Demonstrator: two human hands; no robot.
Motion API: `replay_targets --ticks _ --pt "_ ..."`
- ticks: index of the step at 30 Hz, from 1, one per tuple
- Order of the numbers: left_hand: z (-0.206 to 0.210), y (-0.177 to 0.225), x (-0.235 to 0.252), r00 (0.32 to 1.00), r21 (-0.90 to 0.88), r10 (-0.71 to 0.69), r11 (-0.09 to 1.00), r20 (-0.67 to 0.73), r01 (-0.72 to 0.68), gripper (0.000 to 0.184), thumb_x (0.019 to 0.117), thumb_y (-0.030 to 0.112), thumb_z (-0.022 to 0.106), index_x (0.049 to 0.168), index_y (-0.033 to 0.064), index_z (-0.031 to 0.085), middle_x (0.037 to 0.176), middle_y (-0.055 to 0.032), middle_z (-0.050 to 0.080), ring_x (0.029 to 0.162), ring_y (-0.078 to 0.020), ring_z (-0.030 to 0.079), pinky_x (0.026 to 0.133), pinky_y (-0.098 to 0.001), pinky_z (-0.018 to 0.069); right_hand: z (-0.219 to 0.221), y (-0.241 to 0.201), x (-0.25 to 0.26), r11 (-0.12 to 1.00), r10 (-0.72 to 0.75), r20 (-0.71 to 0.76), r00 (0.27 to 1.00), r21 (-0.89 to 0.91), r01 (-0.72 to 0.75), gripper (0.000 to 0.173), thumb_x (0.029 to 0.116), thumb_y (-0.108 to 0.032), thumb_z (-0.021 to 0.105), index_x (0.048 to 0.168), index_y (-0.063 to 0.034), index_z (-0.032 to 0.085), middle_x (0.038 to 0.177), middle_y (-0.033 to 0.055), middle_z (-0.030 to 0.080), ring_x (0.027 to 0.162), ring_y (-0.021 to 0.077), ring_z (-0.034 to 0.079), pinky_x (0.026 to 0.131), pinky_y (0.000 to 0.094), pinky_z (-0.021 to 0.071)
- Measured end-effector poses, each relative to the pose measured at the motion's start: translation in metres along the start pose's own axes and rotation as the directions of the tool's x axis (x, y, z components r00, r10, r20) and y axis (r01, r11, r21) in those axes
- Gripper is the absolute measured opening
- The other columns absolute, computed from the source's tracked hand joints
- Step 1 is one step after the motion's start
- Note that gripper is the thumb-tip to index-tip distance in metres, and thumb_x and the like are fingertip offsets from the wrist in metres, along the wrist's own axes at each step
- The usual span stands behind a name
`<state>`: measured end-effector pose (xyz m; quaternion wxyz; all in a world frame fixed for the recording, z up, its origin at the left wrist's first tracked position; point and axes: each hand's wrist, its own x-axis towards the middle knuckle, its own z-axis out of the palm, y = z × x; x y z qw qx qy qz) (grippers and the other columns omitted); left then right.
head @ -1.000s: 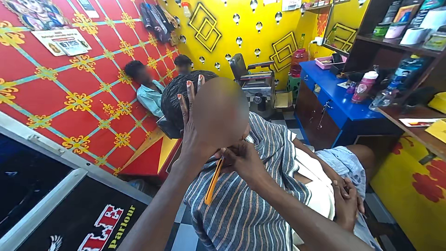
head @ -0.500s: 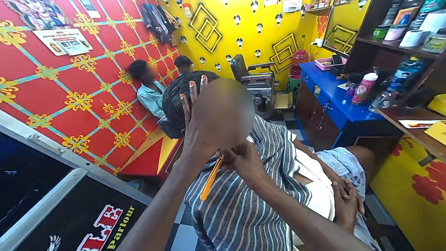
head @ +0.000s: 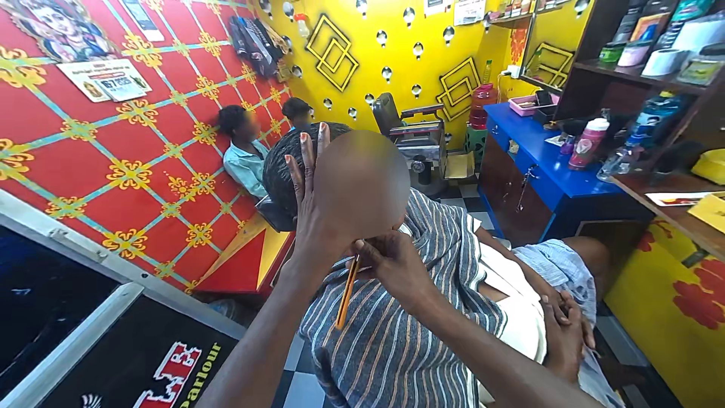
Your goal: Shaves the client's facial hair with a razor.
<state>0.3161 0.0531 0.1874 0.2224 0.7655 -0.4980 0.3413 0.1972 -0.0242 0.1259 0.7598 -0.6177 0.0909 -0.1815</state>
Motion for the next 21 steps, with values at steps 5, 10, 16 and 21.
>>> replay_targets --ticks 5,10,16,21 --pt "0.003 0.006 0.009 0.998 0.014 0.030 0.999 0.054 -0.030 0.077 0.0850 0.023 0.078 0.154 0.0152 0.044 0.172 -0.0155 0.009 0.159 -0.0386 0.002 0.123 -0.0681 -0.0009 0.003 -0.004 0.001 0.991 0.067 -0.022 0.997 0.115 -0.065 0.017 0.1062 -0.010 0.055 0.107 0.0041 0.064 0.093 0.0144 0.074 0.078 0.0217 0.075 0.074 0.0341 0.0651" --pt "0.003 0.006 0.012 0.997 0.040 0.024 0.999 0.077 -0.027 0.080 0.0833 0.026 0.080 0.154 0.0185 0.045 0.172 -0.0163 0.008 0.159 -0.0386 0.001 0.123 -0.0676 -0.0027 0.002 -0.005 0.003 0.976 0.100 -0.011 0.995 0.196 -0.095 0.017 0.1060 -0.010 0.055 0.107 0.0045 0.063 0.092 0.0152 0.073 0.076 0.0220 0.075 0.072 0.0335 0.0643" --pt "0.002 0.004 0.012 0.997 0.055 0.008 0.998 0.081 -0.012 0.085 0.0807 0.028 0.083 0.155 0.0166 0.044 0.172 -0.0157 0.009 0.159 -0.0384 -0.001 0.123 -0.0681 -0.0022 0.003 -0.003 0.002 0.970 0.086 -0.008 0.996 0.227 -0.082 0.016 0.1057 -0.009 0.055 0.107 0.0046 0.064 0.092 0.0149 0.074 0.077 0.0222 0.075 0.072 0.0340 0.0643" --pt "-0.002 0.007 0.009 0.996 0.058 0.033 0.998 0.080 -0.037 0.084 0.0805 0.025 0.083 0.155 0.0155 0.044 0.172 -0.0177 0.010 0.158 -0.0413 0.003 0.122 -0.0702 0.0021 0.006 -0.002 0.003 0.973 0.086 -0.054 0.995 0.219 -0.072 0.017 0.1048 -0.010 0.058 0.107 0.0047 0.066 0.090 0.0153 0.073 0.073 0.0221 0.074 0.069 0.0340 0.0648"
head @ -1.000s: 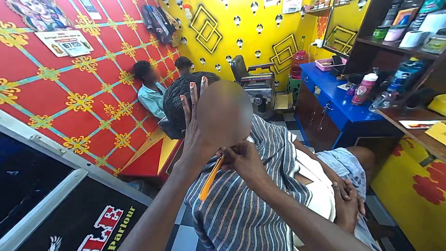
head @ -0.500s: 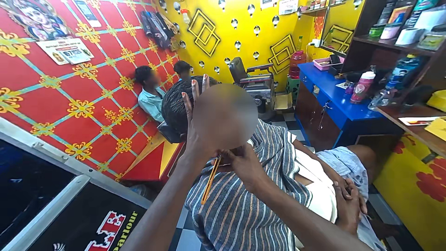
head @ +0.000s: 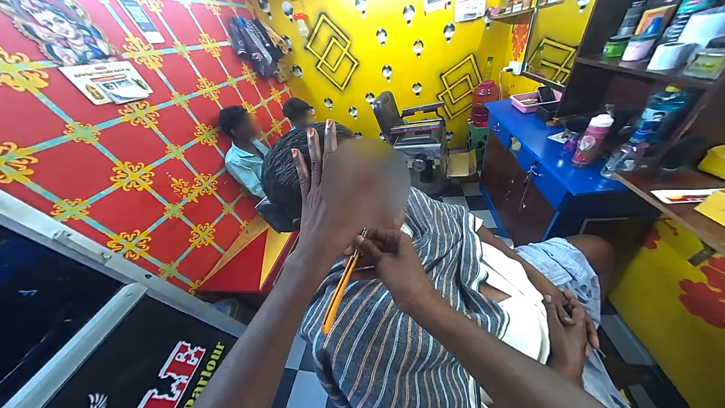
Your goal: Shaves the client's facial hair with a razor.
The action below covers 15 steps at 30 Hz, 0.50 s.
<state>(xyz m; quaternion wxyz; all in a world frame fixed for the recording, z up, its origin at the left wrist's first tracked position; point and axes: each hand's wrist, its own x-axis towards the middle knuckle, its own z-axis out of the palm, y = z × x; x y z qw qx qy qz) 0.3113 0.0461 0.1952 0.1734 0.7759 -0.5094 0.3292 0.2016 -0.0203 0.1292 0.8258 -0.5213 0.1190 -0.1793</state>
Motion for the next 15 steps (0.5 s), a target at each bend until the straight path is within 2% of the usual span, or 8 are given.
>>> replay_targets --ticks 5,9,12,15 --pt "0.0039 -0.0045 0.0017 1.000 -0.026 -0.023 0.999 0.008 0.023 0.084 0.0803 0.024 0.083 0.155 0.0186 0.044 0.172 -0.0159 0.008 0.159 -0.0389 -0.002 0.123 -0.0678 -0.0017 0.0008 0.0040 0.0019 1.000 -0.019 -0.016 1.000 -0.001 0.019 0.015 0.1041 -0.009 0.059 0.106 0.0044 0.065 0.090 0.0156 0.073 0.072 0.0223 0.074 0.068 0.0341 0.0648" --pt "0.0040 -0.0051 0.0010 1.000 -0.034 -0.024 0.999 0.009 0.024 0.084 0.0788 0.023 0.082 0.154 0.0182 0.045 0.172 -0.0164 0.008 0.159 -0.0384 -0.001 0.123 -0.0673 -0.0023 0.0010 0.0060 0.0035 0.999 -0.032 -0.027 0.999 -0.015 0.031 0.015 0.1040 -0.009 0.059 0.105 0.0050 0.065 0.090 0.0161 0.073 0.072 0.0228 0.074 0.069 0.0350 0.0649" --pt "0.0079 -0.0073 0.0018 1.000 -0.031 -0.022 0.999 -0.004 0.021 0.083 0.0776 0.023 0.082 0.153 0.0218 0.047 0.172 -0.0169 0.008 0.159 -0.0376 -0.001 0.124 -0.0659 -0.0045 0.0020 0.0064 0.0036 0.999 -0.032 -0.044 0.999 -0.020 0.031 0.015 0.1039 -0.008 0.059 0.105 0.0053 0.065 0.089 0.0157 0.072 0.071 0.0223 0.074 0.068 0.0344 0.0649" --pt "0.0052 -0.0057 0.0004 1.000 -0.035 -0.018 0.999 0.013 0.018 0.083 0.0804 0.022 0.081 0.154 0.0198 0.045 0.173 -0.0166 0.007 0.159 -0.0380 -0.002 0.124 -0.0671 -0.0033 0.0023 0.0061 0.0038 0.999 -0.032 -0.052 0.998 -0.017 0.031 0.014 0.1039 -0.008 0.059 0.103 0.0052 0.065 0.089 0.0161 0.073 0.070 0.0221 0.074 0.067 0.0345 0.0650"
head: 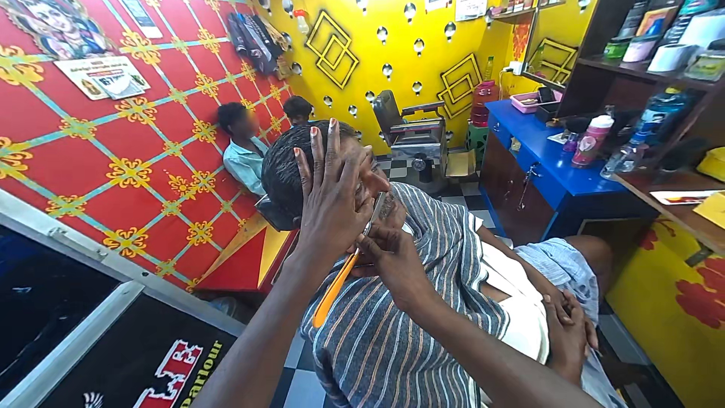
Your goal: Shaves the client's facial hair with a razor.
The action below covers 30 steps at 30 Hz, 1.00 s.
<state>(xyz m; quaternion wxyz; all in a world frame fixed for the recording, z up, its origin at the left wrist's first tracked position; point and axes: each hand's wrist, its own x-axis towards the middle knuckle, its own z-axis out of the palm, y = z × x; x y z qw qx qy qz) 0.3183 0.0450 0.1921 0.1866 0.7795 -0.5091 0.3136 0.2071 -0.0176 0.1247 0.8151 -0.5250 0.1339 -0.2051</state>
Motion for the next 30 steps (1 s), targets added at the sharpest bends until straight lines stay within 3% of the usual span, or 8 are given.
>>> replay_targets --ticks 10,17,30 --pt "-0.001 0.000 -0.002 1.000 -0.007 0.006 1.000 0.009 -0.006 0.079 0.0818 0.023 0.080 0.153 0.0187 0.046 0.173 -0.0148 0.008 0.160 -0.0364 0.001 0.124 -0.0661 -0.0008 0.002 -0.002 -0.001 0.999 -0.011 -0.033 0.999 -0.031 0.010 0.014 0.1042 -0.008 0.059 0.103 0.0039 0.066 0.088 0.0142 0.073 0.069 0.0203 0.073 0.066 0.0328 0.0645" --pt "-0.001 -0.001 -0.014 0.997 -0.027 0.021 0.999 -0.072 -0.023 0.072 0.0875 0.028 0.074 0.153 0.0156 0.046 0.172 -0.0153 0.011 0.159 -0.0381 0.003 0.124 -0.0684 0.0017 -0.014 0.000 -0.008 0.987 -0.024 0.146 0.989 -0.155 0.047 0.014 0.1045 -0.008 0.058 0.110 0.0025 0.066 0.097 0.0130 0.074 0.084 0.0211 0.075 0.076 0.0343 0.0654" --pt "0.000 0.002 -0.024 0.998 -0.043 -0.008 0.999 -0.060 0.005 0.073 0.0872 0.029 0.077 0.153 0.0182 0.046 0.173 -0.0143 0.008 0.160 -0.0352 0.002 0.125 -0.0656 0.0011 -0.019 0.008 -0.005 0.991 0.030 0.145 0.989 -0.131 -0.011 0.016 0.1045 -0.007 0.058 0.113 0.0020 0.068 0.098 0.0124 0.075 0.082 0.0212 0.075 0.075 0.0338 0.0647"
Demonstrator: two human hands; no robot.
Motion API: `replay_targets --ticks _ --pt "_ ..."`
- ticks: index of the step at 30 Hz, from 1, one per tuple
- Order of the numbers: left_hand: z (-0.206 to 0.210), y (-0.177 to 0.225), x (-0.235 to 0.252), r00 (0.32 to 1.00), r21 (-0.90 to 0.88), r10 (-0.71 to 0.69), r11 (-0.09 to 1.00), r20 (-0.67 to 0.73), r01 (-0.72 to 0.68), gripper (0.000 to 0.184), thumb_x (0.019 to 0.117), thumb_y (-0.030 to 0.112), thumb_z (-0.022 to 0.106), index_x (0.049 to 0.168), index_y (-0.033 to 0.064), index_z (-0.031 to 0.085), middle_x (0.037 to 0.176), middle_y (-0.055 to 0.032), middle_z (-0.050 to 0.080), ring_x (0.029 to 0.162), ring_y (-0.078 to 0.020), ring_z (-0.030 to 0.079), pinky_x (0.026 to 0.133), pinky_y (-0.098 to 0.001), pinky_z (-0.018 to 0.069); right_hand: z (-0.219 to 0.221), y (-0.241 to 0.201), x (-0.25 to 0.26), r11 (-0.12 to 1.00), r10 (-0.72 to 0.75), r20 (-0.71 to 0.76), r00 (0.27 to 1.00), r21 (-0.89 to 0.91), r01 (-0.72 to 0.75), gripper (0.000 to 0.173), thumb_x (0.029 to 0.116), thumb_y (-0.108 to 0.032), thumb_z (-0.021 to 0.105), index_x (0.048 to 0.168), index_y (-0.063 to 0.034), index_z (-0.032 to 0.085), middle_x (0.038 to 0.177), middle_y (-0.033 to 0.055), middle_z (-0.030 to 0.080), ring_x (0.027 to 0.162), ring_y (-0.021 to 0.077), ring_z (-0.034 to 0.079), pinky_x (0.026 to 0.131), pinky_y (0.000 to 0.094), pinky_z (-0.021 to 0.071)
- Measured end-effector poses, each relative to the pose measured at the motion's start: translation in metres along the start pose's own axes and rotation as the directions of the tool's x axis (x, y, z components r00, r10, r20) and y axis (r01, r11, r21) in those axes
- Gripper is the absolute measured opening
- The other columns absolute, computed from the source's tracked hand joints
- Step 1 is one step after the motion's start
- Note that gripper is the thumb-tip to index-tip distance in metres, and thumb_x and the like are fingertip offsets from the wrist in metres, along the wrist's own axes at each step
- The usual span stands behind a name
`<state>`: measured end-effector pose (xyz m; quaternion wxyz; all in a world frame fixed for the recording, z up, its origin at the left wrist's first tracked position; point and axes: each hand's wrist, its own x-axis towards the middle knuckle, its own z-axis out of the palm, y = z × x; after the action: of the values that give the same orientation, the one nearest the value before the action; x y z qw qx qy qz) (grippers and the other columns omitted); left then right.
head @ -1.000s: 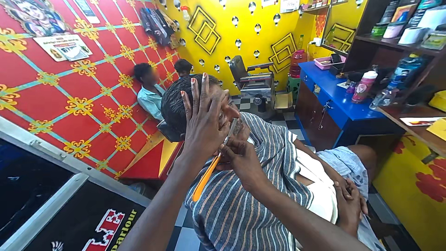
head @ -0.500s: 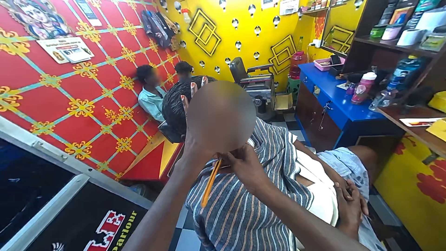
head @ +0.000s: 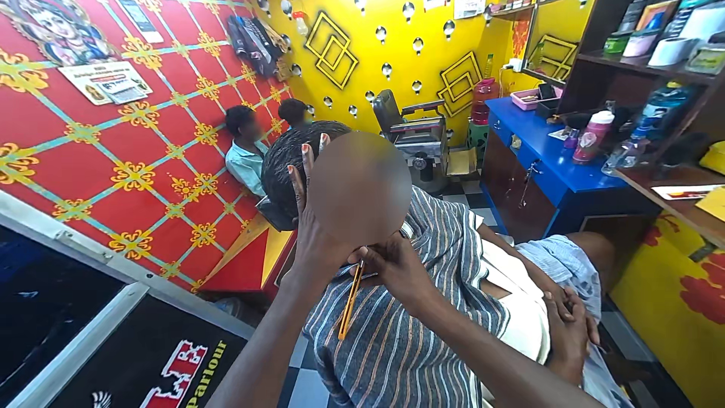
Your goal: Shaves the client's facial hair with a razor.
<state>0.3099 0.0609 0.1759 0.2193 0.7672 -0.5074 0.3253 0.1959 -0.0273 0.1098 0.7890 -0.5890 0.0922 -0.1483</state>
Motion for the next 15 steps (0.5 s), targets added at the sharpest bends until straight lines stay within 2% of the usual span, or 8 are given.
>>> replay_targets --ticks 5,9,15 --pt "0.0005 -0.0007 -0.0002 1.000 0.011 0.013 1.000 -0.008 -0.013 0.072 0.0868 0.029 0.076 0.152 0.0169 0.047 0.173 -0.0147 0.010 0.159 -0.0362 0.003 0.125 -0.0661 0.0021 0.0012 0.0021 0.0012 1.000 -0.001 -0.045 0.999 -0.013 0.000 0.014 0.1040 -0.008 0.059 0.111 0.0019 0.067 0.098 0.0134 0.075 0.082 0.0232 0.076 0.074 0.0355 0.0655" --pt "0.0004 -0.0015 0.0009 1.000 0.011 0.009 1.000 -0.004 -0.009 0.075 0.0830 0.026 0.079 0.151 0.0176 0.049 0.172 -0.0154 0.009 0.159 -0.0366 0.003 0.125 -0.0670 0.0019 0.0013 0.0037 0.0022 0.999 -0.013 -0.071 0.997 -0.037 0.011 0.014 0.1037 -0.009 0.060 0.110 0.0014 0.067 0.096 0.0119 0.075 0.078 0.0211 0.075 0.072 0.0338 0.0648" --pt "0.0010 -0.0033 0.0008 1.000 0.023 0.007 1.000 0.011 -0.007 0.074 0.0832 0.027 0.079 0.151 0.0159 0.049 0.173 -0.0141 0.006 0.160 -0.0345 0.000 0.125 -0.0659 0.0000 0.0012 0.0058 0.0044 0.997 -0.029 -0.117 0.993 -0.068 0.021 0.014 0.1031 -0.010 0.062 0.109 0.0007 0.068 0.095 0.0115 0.076 0.077 0.0211 0.075 0.071 0.0340 0.0652"
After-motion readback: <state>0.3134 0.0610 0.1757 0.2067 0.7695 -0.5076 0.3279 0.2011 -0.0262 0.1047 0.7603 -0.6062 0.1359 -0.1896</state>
